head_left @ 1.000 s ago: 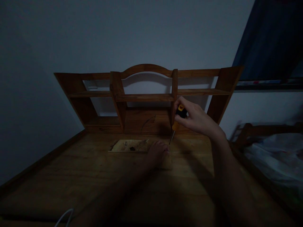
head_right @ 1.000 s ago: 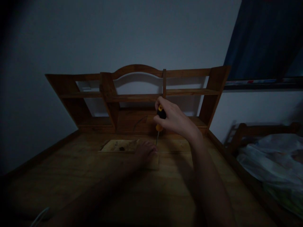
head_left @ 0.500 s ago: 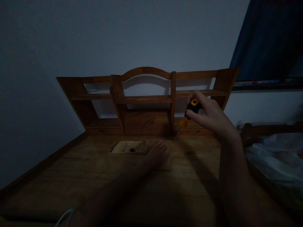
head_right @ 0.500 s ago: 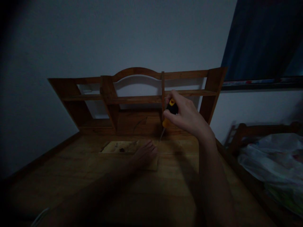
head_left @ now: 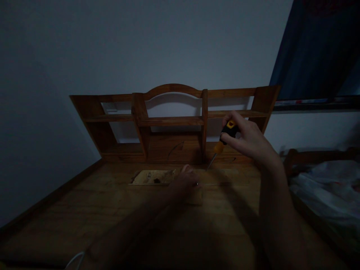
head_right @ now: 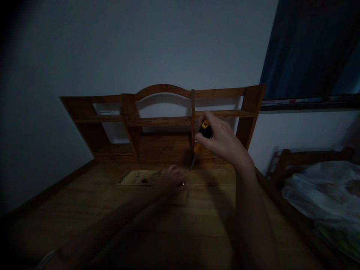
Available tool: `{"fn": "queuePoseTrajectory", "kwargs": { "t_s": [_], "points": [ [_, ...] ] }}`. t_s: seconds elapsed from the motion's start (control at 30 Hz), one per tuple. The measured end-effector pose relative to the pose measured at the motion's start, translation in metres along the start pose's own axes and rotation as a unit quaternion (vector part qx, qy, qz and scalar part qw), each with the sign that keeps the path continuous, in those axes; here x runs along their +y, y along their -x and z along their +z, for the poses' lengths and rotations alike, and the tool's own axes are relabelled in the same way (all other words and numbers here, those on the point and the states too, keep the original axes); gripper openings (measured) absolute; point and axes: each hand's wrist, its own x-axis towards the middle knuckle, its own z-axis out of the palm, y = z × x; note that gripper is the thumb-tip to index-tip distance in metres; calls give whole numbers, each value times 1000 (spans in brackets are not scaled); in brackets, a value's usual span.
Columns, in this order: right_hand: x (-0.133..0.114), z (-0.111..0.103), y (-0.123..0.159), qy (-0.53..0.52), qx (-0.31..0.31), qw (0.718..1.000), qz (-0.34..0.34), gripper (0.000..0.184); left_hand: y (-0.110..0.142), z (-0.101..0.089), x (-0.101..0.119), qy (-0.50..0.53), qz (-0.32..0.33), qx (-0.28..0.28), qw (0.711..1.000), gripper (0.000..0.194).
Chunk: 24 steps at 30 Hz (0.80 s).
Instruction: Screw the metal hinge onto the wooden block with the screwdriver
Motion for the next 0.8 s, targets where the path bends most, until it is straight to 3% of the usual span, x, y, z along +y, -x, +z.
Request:
{"fn": "queuePoseTrajectory", "kwargs": {
  "t_s": [0.1,0.23,0.47,0.67,0.8],
  "points": [
    [3,2,-1,0,7,1000,-7,19,2,-9,0,-49,24,-47,997,6],
    [5,4,-1,-3,2,1000,-13,20,2,-9,-3,-85,85,-102,988,15],
    [5,5,-2,-5,1,1000,-14,20,1,4,4,-147,67,-69,984,16],
    [6,4,-2,-3,5,1000,-10,21,2,23,-4,-143,41,-47,988,25],
    [6,2,-1,0,9,1000,-5,20,1,19,-5,-131,30,-44,990,25]
  ]
}}
